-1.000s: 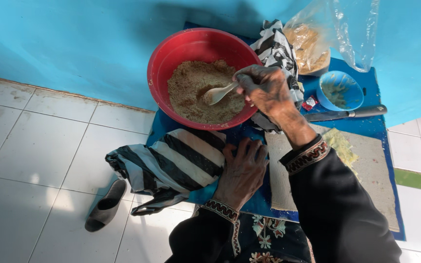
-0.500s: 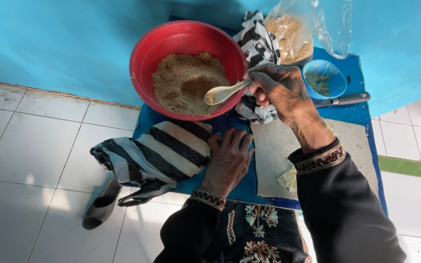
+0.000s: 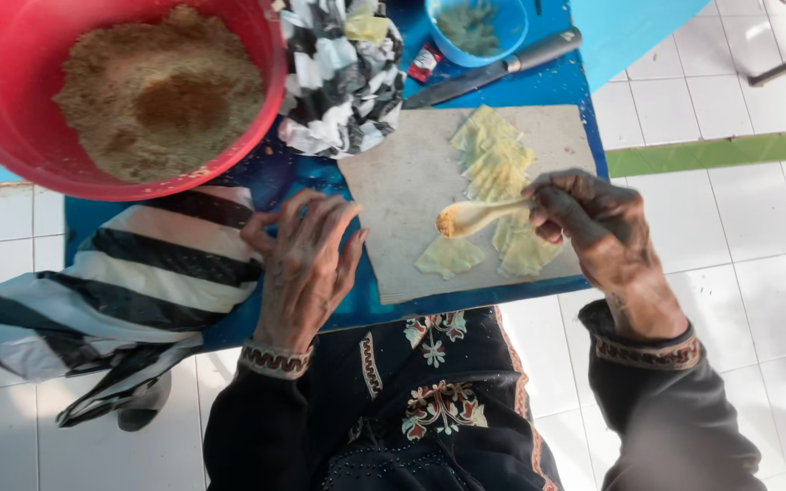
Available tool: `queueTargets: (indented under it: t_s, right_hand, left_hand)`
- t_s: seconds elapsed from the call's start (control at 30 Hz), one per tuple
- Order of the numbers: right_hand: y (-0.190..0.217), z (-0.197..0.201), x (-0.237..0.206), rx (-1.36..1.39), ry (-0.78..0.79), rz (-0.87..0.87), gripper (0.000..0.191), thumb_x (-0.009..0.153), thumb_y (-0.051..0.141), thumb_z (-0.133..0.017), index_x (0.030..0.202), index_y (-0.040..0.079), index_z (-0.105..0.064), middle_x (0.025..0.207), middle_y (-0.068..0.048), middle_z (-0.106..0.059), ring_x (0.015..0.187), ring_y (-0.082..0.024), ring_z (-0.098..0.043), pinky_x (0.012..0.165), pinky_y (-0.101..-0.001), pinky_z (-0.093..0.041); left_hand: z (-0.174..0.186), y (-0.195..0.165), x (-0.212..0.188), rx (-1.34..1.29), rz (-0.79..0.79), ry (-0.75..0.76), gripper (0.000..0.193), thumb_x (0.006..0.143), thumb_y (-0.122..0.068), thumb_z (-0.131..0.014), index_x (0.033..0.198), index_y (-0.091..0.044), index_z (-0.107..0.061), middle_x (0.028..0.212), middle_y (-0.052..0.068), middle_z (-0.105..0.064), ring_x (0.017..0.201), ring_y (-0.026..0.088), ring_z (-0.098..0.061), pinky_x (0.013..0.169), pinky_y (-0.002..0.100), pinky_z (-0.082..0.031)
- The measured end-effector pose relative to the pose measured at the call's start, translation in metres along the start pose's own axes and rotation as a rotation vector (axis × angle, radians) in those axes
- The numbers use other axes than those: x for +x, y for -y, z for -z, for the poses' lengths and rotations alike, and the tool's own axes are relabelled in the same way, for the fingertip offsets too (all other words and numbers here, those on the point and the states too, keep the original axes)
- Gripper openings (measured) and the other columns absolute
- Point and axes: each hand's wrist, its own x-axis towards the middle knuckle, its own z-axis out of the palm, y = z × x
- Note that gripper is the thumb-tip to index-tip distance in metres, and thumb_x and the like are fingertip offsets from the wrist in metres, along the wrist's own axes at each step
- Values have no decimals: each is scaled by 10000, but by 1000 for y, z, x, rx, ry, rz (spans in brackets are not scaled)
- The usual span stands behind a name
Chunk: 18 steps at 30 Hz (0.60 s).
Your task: The person sits at a low table folding thin pastry sheets. They spoon brown filling from a red bowl onto a pastry sheet, fold the sheet over the filling, and roll it into a filled roll, placing finished rolls on the board while working through a stack of cut sheets.
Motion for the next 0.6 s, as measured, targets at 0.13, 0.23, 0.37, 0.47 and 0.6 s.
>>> queueTargets:
  t_s: [0.13, 0.23, 0.37, 0.47, 0.6]
  right_hand:
    - [-26, 6, -21, -110, -3, 5, 167, 1047, -7, -592, 1168, -50, -699, 895, -82, -706, 735, -81, -600, 628, -225, -495]
    - [-33, 6, -25, -278, 19, 63, 152, 1029, -14, -615, 1144, -17, -714, 905, -72, -724, 747, -81, -630, 632, -226, -521]
    - [-25, 3, -29, -450, 49, 201, 136, 1007, -28, -634, 1116, 16, -702, 953, -77, -739, 875, -107, -723, 696, -242, -580]
    - [-14, 0, -32, -556, 71, 290, 167, 979, -57, -651, 1113, 33, -693, 966, -85, -745, 904, -130, -748, 741, -255, -604]
    - [-2, -4, -36, -603, 92, 343, 230, 924, -83, -679, 1110, 51, -686, 964, -102, -734, 864, -152, -735, 701, -273, -585]
  left_hand:
    - [-5, -35, -14, -68, 19, 44, 282, 952, -323, -757, 1167, -149, -701, 1200, -41, -660, 1311, 251, -480, 1026, 547, -204]
    - [-15, -58, -24, -40, 45, 50, 338, 945, -367, -757, 1191, -139, -712, 1255, -34, -647, 1350, 279, -430, 1021, 559, -184]
    - [-23, -65, -27, 32, 59, 52, 364, 945, -363, -755, 1216, -124, -712, 1318, -38, -638, 1376, 283, -404, 1017, 552, -175]
    - [-27, -66, -26, 24, 59, 37, 350, 951, -349, -748, 1223, -131, -730, 1307, -54, -647, 1378, 281, -400, 1013, 545, -163]
    - [-28, -68, -25, -21, 78, 19, 289, 958, -343, -759, 1176, -153, -745, 1292, -82, -660, 1369, 268, -411, 1038, 552, -165]
